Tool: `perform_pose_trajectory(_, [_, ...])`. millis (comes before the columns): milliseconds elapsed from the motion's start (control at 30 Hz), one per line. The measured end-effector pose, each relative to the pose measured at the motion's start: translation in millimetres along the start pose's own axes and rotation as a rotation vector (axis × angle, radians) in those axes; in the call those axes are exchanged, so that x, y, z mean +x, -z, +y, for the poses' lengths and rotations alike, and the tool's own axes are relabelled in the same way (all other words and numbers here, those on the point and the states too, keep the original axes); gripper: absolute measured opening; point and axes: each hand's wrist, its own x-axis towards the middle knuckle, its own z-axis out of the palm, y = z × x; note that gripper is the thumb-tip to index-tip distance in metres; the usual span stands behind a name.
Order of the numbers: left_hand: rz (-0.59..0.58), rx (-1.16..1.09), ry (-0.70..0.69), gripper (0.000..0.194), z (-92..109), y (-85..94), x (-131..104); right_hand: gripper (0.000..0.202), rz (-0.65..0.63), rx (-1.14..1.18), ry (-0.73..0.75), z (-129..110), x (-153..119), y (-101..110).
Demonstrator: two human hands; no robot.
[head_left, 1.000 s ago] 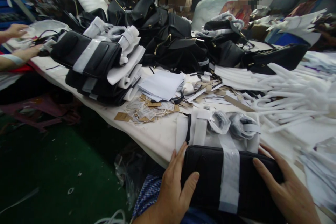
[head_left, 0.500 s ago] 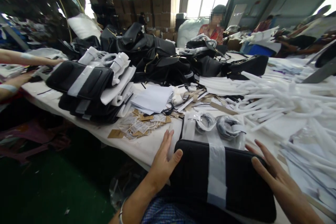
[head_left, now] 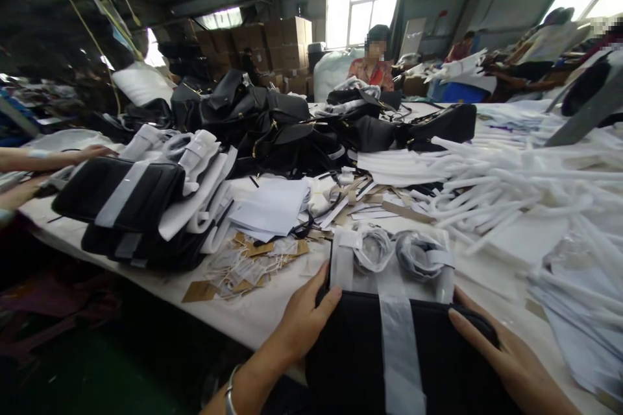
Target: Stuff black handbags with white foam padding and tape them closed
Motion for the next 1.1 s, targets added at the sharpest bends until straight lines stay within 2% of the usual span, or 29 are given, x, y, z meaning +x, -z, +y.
perform_pose_trajectory(133, [0.004,-0.083,0.065,0.077,1,8.8,12,0.083,-0.03,0.029,-0.032,-1,2,1])
perform_pose_trajectory(267, [0.155,-0.373,0.135,0.069,-2,13.6,35,0.078,0.004,0.049,-0.016,1,1,1])
perform_pose_trajectory(333, [0.184,-0.412,0.147,0.064,-5,15.1,49,0.075,0.007,0.057,-0.001,2,1,0])
perform_pose_trajectory(433, [0.097,-0.394,0.114,0.051,-8,15.9,66,0.075,0.019,0.055,0.006,3,0,-2])
perform_pose_trajectory(533, [0.009,-0.374,0.076,0.043,-8,14.8,72,0.078,0.03,0.043,-0.015,2,-1,-5])
perform_pose_trajectory(667, [-0.04,-0.343,0.058,0.039,-9,7.1,74,0.077,0.031,0.032,-0.013,2,-2,-8])
perform_pose_trajectory(800, [0.051,-0.271,0.03,0.032,-13,-1.5,74,0.079,0.025,0.031,-0.016,2,-2,-9])
perform_pose_trajectory(900, [0.131,-0.207,0.018,0.031,-15,3.5,69,0.079,-0.007,0.042,-0.029,2,-1,-4])
perform_pose_trajectory(1000, [0.151,-0.204,0.036,0.051,-13,17.1,55,0.078,-0.067,0.044,-0.037,6,1,4])
perform_pose_trajectory(1100, [0.102,-0.261,0.105,0.069,-8,25.9,32,0.078,-0.097,0.055,-0.006,9,4,10])
